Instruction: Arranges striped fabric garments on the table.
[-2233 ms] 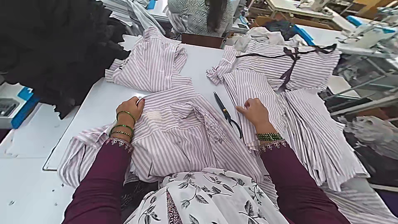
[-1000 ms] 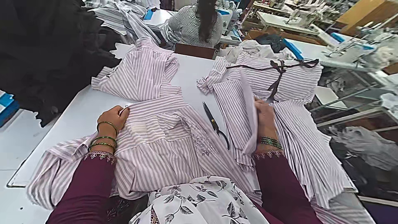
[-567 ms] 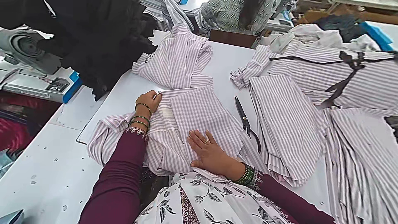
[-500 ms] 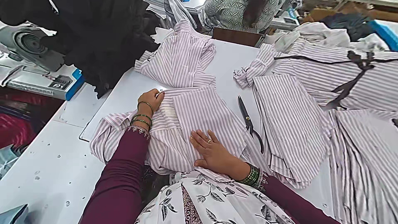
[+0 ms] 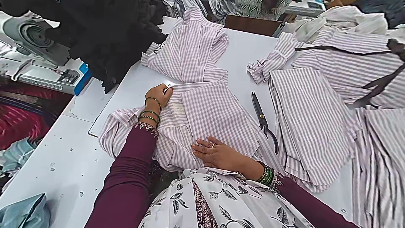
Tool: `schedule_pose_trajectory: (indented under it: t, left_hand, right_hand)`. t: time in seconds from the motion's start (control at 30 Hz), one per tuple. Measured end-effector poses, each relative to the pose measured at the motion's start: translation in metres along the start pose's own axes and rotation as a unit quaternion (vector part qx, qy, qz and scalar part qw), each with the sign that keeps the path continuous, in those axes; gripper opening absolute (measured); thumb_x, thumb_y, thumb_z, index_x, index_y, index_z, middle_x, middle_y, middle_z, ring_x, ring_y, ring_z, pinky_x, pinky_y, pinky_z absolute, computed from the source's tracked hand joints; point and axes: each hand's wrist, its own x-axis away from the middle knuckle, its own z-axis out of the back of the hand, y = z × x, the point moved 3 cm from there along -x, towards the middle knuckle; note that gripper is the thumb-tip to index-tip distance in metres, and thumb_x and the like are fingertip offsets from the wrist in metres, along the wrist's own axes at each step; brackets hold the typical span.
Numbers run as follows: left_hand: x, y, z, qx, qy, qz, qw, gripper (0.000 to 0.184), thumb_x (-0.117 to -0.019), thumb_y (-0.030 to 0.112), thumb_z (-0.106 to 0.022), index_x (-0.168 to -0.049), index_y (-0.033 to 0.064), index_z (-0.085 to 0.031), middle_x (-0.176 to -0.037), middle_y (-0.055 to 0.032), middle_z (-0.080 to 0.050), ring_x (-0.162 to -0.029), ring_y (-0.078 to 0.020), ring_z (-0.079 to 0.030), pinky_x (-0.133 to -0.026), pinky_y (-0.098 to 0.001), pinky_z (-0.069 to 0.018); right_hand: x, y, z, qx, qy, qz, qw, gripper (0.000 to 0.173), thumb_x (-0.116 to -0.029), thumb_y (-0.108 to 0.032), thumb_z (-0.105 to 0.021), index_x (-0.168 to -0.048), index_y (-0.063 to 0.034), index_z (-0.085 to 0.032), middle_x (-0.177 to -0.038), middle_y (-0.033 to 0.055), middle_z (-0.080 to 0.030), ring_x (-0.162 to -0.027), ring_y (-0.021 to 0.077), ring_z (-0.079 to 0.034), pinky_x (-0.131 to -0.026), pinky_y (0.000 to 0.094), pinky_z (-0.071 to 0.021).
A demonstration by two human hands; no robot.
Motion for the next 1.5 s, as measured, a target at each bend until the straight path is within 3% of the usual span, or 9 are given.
schedule_pose_trajectory:
  t: [0.27,0.43,0.57,0.67,0.77,0.9,1.0,1.27,1.5]
  left_hand:
    - [-0.001,0.000,0.000,-0.009,-0.020,0.012,1.000,0.043,-0.1075,0.038,-0.052,-0.099,-0.0012,-0.067,-0.083,-0.0264,-0.066,-0.084,-0.0481,-0.066,-0.072,-0.0675,-0.0474]
    - [0.006,0.000,-0.001,-0.009,-0.001,-0.007,1.000,0.045,-0.1077,0.040,-0.050,-0.091,0.0009,-0.065,-0.075,-0.0232,-0.062,-0.072,-0.0450,-0.063,-0.063,-0.0636,-0.0464]
    - [-0.011,-0.002,-0.002,0.002,0.001,0.011,1.000,0.040,-0.1065,0.035,-0.055,-0.095,-0.0005,-0.067,-0.080,-0.0247,-0.066,-0.081,-0.0464,-0.066,-0.070,-0.0669,-0.0466]
    - [-0.004,0.001,-0.004,0.027,0.034,-0.025,0.999,0.038,-0.1024,0.028,-0.063,-0.126,-0.0026,-0.064,-0.120,-0.0280,-0.064,-0.110,-0.0471,-0.063,-0.092,-0.0675,-0.0462]
    - [0.034,0.035,-0.006,0.016,-0.006,-0.142,0.990,0.066,-0.0960,0.027,-0.070,-0.149,-0.0053,-0.046,-0.160,-0.0270,-0.037,-0.151,-0.0460,-0.029,-0.119,-0.0703,-0.0164]
    - [0.143,0.070,-0.033,-0.063,-0.223,-0.224,0.947,0.076,-0.1010,0.051,-0.053,-0.154,-0.0033,-0.041,-0.165,-0.0236,-0.030,-0.154,-0.0479,-0.022,-0.120,-0.0674,-0.0197]
    - [0.185,0.045,-0.061,-0.084,-0.078,-0.250,0.961,0.086,-0.0966,0.064,-0.041,-0.145,-0.0054,-0.053,-0.155,-0.0226,-0.047,-0.143,-0.0467,-0.045,-0.111,-0.0677,-0.0362]
    - [0.151,0.034,-0.045,-0.091,-0.151,-0.139,0.974,0.070,-0.1061,0.047,-0.037,-0.157,-0.0010,-0.036,-0.167,-0.0173,-0.029,-0.155,-0.0419,-0.025,-0.122,-0.0626,-0.0168]
    - [0.159,0.026,-0.051,0.066,0.023,-0.350,0.934,0.027,-0.0989,0.012,-0.054,-0.097,0.0019,-0.078,-0.113,-0.0138,-0.077,-0.115,-0.0366,-0.070,-0.101,-0.0502,-0.0541]
  right_hand:
    - [-0.007,0.003,0.001,-0.038,0.060,-0.042,0.997,0.035,-0.1049,-0.027,-0.048,-0.120,-0.0104,-0.075,-0.137,0.0059,-0.067,-0.135,0.0304,-0.057,-0.111,0.0565,-0.0403]
    - [-0.033,0.003,0.018,-0.031,0.028,-0.143,0.989,0.037,-0.1037,-0.032,-0.053,-0.091,-0.0026,-0.072,-0.125,0.0202,-0.064,-0.112,0.0397,-0.063,-0.087,0.0579,-0.0492]
    - [-0.052,0.008,0.024,-0.016,0.011,-0.241,0.970,0.035,-0.1007,-0.026,-0.054,-0.091,0.0045,-0.067,-0.107,0.0244,-0.063,-0.100,0.0410,-0.064,-0.078,0.0547,-0.0496]
    - [-0.054,0.012,0.031,-0.027,0.010,-0.310,0.950,0.026,-0.0954,-0.016,-0.057,-0.105,0.0065,-0.063,-0.107,0.0256,-0.063,-0.095,0.0396,-0.066,-0.077,0.0516,-0.0514]
    - [-0.049,0.022,0.041,-0.062,0.030,-0.349,0.935,0.024,-0.0946,-0.013,-0.054,-0.108,0.0051,-0.063,-0.106,0.0233,-0.063,-0.096,0.0370,-0.066,-0.078,0.0499,-0.0511]
    - [-0.032,0.035,0.041,-0.087,0.102,-0.354,0.926,0.023,-0.0930,-0.013,-0.053,-0.100,0.0062,-0.064,-0.098,0.0219,-0.063,-0.090,0.0346,-0.065,-0.076,0.0472,-0.0509]
    - [-0.027,0.041,0.042,-0.078,0.153,-0.343,0.923,0.020,-0.0905,-0.011,-0.056,-0.095,0.0065,-0.065,-0.092,0.0209,-0.063,-0.082,0.0322,-0.064,-0.071,0.0447,-0.0514]
    - [-0.018,0.048,0.036,-0.087,0.224,-0.308,0.921,0.019,-0.0908,-0.010,-0.052,-0.089,0.0059,-0.063,-0.086,0.0192,-0.062,-0.076,0.0286,-0.061,-0.068,0.0412,-0.0498]
    - [0.002,0.065,0.034,-0.213,0.340,-0.276,0.873,0.013,-0.0912,-0.010,-0.052,-0.086,-0.0010,-0.060,-0.072,-0.0022,-0.052,-0.063,-0.0013,-0.046,-0.060,0.0154,-0.0385]
